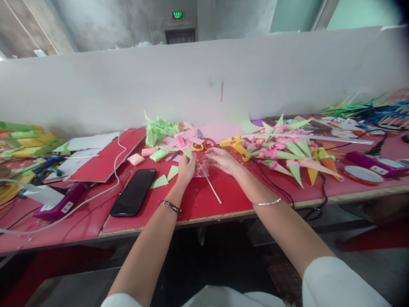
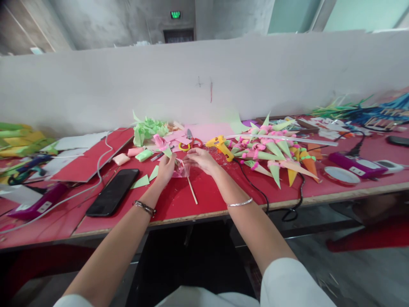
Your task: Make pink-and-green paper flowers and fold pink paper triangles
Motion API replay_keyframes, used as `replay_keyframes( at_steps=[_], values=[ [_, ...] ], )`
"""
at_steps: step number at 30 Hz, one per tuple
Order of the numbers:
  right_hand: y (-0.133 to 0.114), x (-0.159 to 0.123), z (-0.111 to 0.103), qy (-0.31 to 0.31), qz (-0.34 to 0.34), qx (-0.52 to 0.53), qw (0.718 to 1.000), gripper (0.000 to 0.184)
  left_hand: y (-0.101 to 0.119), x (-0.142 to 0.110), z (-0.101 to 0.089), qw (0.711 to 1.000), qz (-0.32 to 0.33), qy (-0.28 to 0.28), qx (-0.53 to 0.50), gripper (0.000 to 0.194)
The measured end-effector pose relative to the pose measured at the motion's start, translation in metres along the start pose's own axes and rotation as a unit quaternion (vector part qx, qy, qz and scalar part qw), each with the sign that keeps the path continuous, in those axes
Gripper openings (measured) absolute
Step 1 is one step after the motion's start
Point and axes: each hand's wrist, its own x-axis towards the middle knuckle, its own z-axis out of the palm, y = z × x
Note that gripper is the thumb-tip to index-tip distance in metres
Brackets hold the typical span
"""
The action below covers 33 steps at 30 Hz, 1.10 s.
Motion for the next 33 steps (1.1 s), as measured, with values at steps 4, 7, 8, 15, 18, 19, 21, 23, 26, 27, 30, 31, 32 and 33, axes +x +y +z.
replay_keyframes(
  at_steps=[4,7,8,15,18,19,21,23,26,27,30,31,32,33],
  values=[
    [0.0004,-0.0003,0.0004,-0.016,0.000,-0.005,1.000,0.010,-0.0011,0.0004,-0.0003,1.000,0.001,0.000,0.001,0.019],
    [0.0016,0.0006,0.0001,-0.016,-0.005,-0.006,1.000,0.004,-0.0013,0.0007,-0.0005,1.000,0.004,0.001,0.001,0.019],
    [0.0021,0.0011,-0.0002,-0.013,-0.009,-0.007,1.000,0.003,-0.0012,0.0008,-0.0005,1.000,0.004,0.002,0.002,0.019],
    [0.0022,0.0034,-0.0023,0.003,-0.036,-0.014,0.999,0.022,-0.0004,0.0002,-0.0006,1.000,0.000,0.006,-0.003,0.020],
    [0.0010,0.0018,-0.0016,-0.002,-0.033,-0.012,0.999,0.014,-0.0004,0.0001,-0.0006,1.000,-0.006,0.003,-0.015,0.020],
    [0.0008,0.0013,-0.0013,-0.004,-0.030,-0.011,0.999,0.014,-0.0003,0.0002,-0.0004,1.000,-0.010,0.001,-0.022,0.019],
    [0.0007,0.0009,-0.0010,-0.005,-0.028,-0.007,1.000,0.015,0.0006,0.0003,0.0002,0.999,-0.021,-0.012,-0.040,0.019],
    [0.0009,0.0013,-0.0007,-0.003,-0.036,0.000,0.999,0.017,0.0024,0.0000,0.0011,0.997,-0.034,-0.040,-0.065,0.017],
    [0.0004,0.0020,0.0001,0.002,-0.061,0.014,0.998,0.022,0.0055,-0.0017,0.0022,0.988,-0.052,-0.103,-0.102,0.016],
    [-0.0001,0.0021,0.0004,0.002,-0.069,0.020,0.997,0.022,0.0062,-0.0024,0.0024,0.984,-0.058,-0.125,-0.112,0.016],
    [-0.0022,0.0021,0.0011,-0.001,-0.081,0.042,0.996,0.018,0.0069,-0.0043,0.0029,0.971,-0.076,-0.185,-0.128,0.022],
    [-0.0029,0.0022,0.0010,-0.003,-0.081,0.050,0.995,0.017,0.0069,-0.0047,0.0030,0.968,-0.081,-0.200,-0.129,0.023],
    [-0.0035,0.0024,0.0009,-0.004,-0.080,0.059,0.995,0.015,0.0068,-0.0051,0.0030,0.965,-0.086,-0.211,-0.130,0.024],
    [-0.0040,0.0027,0.0006,-0.004,-0.080,0.067,0.995,0.014,0.0069,-0.0055,0.0030,0.963,-0.089,-0.219,-0.129,0.024]
  ],
)
